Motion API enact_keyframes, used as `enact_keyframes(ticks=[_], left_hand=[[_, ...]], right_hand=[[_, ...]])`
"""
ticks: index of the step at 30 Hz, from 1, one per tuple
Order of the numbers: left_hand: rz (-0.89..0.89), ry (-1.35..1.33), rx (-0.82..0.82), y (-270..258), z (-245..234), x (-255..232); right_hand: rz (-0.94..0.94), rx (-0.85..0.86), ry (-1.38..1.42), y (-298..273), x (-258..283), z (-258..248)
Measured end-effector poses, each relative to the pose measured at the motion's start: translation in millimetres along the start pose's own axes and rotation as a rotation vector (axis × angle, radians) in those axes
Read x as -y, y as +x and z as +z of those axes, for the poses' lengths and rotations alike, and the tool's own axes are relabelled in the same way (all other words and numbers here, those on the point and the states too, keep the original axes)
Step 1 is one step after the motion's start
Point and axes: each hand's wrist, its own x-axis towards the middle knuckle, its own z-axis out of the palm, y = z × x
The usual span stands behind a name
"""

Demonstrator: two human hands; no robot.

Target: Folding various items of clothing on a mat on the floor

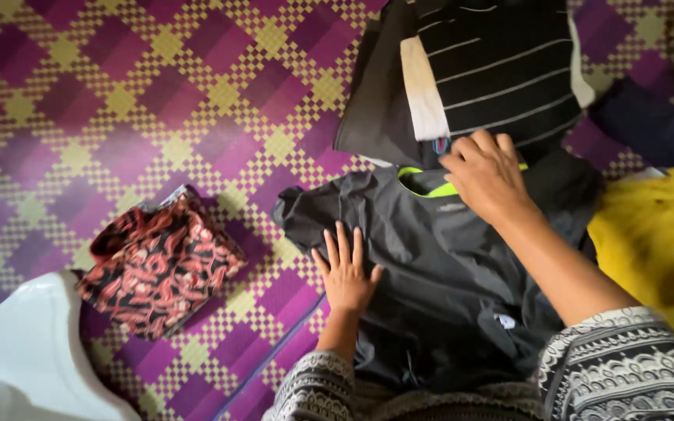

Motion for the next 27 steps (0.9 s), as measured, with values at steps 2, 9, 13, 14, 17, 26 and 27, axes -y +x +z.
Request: enact_keyframes(ticks=[2,9,13,14,17,26,27], left_hand=[[0.001,-0.011,0.016,-0.3,6.9,2.1],[0.011,0.039,-0.129,-5.8,33.7,8.8],[0.013,0.115,-0.265,-3.6,43.3,9.0],[0.019,0.113,-0.270,-2.4,42.4,8.8],[0.018,0.089,-0.299,-2.6,43.1,8.6],[0.040,-0.722,-0.480,-22.2,37.5,-1.9],[-0.056,-1.168,-0.400,-33.2,22.9,-7.7]], right_hand=[[-0.021,0.104,-0.016,2.9,-13.2,13.4],[0.795,0.187,1.092,12.8,-50.1,-5.5],[1.090,0.038,1.478,12.4,-55.8,-12.5],[1.090,0.030,1.474,13.8,-51.6,-16.6],[1.203,-0.007,1.496,10.4,-39.2,-24.3],[1.324,-0.243,1.539,-33.6,15.6,-67.5],[1.264,-0.262,1.572,-44.3,23.0,-76.5]])
